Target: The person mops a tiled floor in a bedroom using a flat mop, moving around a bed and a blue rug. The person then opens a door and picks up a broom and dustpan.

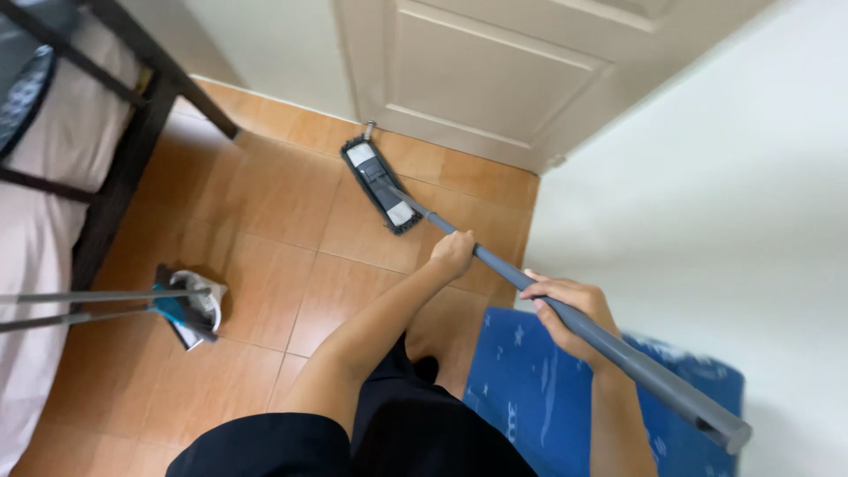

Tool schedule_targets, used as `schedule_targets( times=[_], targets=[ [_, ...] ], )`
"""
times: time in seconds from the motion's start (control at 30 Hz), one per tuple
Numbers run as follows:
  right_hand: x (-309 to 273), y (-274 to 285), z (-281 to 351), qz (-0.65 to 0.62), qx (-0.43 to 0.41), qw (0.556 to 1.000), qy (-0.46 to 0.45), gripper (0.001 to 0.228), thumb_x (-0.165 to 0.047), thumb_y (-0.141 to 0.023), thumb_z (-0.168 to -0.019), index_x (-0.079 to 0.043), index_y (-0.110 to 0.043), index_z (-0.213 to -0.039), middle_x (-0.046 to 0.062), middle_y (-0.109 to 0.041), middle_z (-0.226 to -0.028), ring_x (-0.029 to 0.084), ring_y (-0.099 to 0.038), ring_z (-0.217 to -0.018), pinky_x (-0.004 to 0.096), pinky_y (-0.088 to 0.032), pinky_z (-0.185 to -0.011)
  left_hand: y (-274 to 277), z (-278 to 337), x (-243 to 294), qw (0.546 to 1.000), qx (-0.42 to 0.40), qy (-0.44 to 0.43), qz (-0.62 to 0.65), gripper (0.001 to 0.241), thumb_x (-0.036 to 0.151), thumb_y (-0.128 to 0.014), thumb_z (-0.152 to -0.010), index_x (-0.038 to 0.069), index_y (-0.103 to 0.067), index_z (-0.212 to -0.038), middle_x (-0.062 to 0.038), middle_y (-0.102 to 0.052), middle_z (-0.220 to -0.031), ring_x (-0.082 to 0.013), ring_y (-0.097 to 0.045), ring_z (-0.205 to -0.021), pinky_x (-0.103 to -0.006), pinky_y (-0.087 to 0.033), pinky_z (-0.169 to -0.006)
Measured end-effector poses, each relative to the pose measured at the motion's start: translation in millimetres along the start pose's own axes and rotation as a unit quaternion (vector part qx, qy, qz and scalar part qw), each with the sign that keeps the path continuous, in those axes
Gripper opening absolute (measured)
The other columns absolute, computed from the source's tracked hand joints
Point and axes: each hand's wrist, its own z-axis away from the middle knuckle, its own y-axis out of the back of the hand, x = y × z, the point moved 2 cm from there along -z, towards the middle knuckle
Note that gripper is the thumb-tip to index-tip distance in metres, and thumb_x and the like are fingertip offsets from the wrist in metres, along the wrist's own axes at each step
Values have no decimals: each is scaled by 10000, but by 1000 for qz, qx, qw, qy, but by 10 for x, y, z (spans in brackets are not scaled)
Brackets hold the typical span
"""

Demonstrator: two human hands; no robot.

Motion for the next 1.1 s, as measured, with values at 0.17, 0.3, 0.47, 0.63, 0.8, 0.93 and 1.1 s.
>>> schedule_targets(
  times=[0.17,0.3,0.47,0.63,0.8,0.93,1.1],
  targets=[
    [-161,41,722,15,25,999,-40,120,-42,-677,-868,-38,-759,-955,162,-757,-835,317,-745,-1137,371,-574,-977,-114,448,467,998,-42,-56,-9,109,145,-689,-863,48,-668,-909,-221,-726,-905,-413,-708,-913,-501,-577,-784],
    [-435,1,924,52,69,996,-16,107,-70,-727,-844,-50,-759,-944,145,-759,-895,291,-757,-1085,369,-569,-998,-183,551,614,992,-60,-111,-24,103,160,-730,-811,74,-687,-848,-202,-731,-905,-406,-710,-910,-494,-571,-809],
    [-528,-367,959,27,71,994,75,134,-44,-772,-784,-23,-689,-886,196,-752,-1106,342,-689,-1149,426,-504,-1040,-340,466,275,963,-141,-196,-115,124,206,-733,-814,97,-715,-871,-175,-739,-975,-378,-710,-970,-474,-567,-839],
    [-180,-1171,809,-85,44,990,104,182,32,-762,-847,-37,-604,-791,138,-738,-983,284,-729,-1053,502,-458,-1143,-222,516,-216,927,-222,-219,-205,128,199,-712,-821,141,-741,-932,-156,-743,-1032,-349,-710,-1025,-464,-571,-867],
    [-472,-1510,250,-112,101,978,145,239,74,-677,-890,-47,-540,-735,75,-662,-754,225,-709,-811,454,-535,-1049,581,697,-435,962,-177,-122,-167,152,235,-650,-911,141,-695,-1021,-162,-745,-1003,-369,-724,-988,-497,-581,-820],
    [-788,-1933,-259,-92,201,967,129,255,79,-670,-919,-41,-537,-738,79,-613,-720,224,-673,-728,399,-590,-931,1058,818,-755,970,-138,-153,-128,195,267,-697,-833,149,-724,-986,-148,-748,-981,-370,-710,-975,-513,-560,-804],
    [-1141,-2519,-718,-67,378,912,143,318,75,-700,-904,-32,-470,-711,88,-598,-692,215,-592,-599,331,-470,-591,1385,859,-1288,994,-9,-109,23,420,329,-761,-786,71,-693,-1111,-242,-716,-938,-422,-698,-903,-506,-566,-785]
  ],
)
